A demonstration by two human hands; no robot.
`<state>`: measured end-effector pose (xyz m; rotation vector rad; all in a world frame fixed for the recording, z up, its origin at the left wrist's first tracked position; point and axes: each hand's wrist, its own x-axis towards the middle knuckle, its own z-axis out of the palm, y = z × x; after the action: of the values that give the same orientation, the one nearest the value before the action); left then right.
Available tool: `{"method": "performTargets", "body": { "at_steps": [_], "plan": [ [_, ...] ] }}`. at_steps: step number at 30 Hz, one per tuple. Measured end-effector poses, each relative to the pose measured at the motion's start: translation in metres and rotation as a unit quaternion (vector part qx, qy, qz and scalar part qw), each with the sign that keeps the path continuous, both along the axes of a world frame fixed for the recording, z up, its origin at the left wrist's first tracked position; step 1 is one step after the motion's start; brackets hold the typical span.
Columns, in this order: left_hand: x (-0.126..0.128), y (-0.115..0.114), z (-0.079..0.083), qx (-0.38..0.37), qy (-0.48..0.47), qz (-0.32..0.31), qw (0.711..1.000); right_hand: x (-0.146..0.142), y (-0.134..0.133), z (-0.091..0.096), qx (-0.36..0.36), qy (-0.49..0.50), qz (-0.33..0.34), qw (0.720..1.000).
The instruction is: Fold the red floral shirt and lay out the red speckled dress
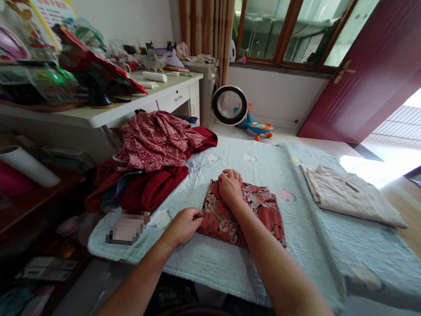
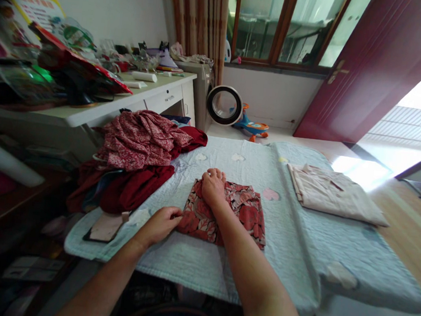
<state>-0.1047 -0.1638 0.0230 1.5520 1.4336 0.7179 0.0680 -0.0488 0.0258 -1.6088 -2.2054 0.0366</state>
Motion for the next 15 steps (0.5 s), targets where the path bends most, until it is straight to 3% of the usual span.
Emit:
{"method": "performTargets", "body": {
  "at_steps": [4, 9, 15],
  "plan": [
    [0.003, -0.002, -0.005, -0.051, -0.094, -0.005, 0.994, -0.002, 0.003, -0.001, 0.007, 0.005, -0.006, 1.000],
    [0.004, -0.004, -0.003, 0.031, 0.059, 0.009, 0.998, -0.003, -0.001, -0.004, 0.000, -0.003, -0.004, 1.000],
    [0.010, -0.009, 0.014, 0.031, 0.086, -0.028, 0.995, -0.004, -0.009, 0.003, 0.004, 0.051, -0.022, 0.998]
  ]
}}
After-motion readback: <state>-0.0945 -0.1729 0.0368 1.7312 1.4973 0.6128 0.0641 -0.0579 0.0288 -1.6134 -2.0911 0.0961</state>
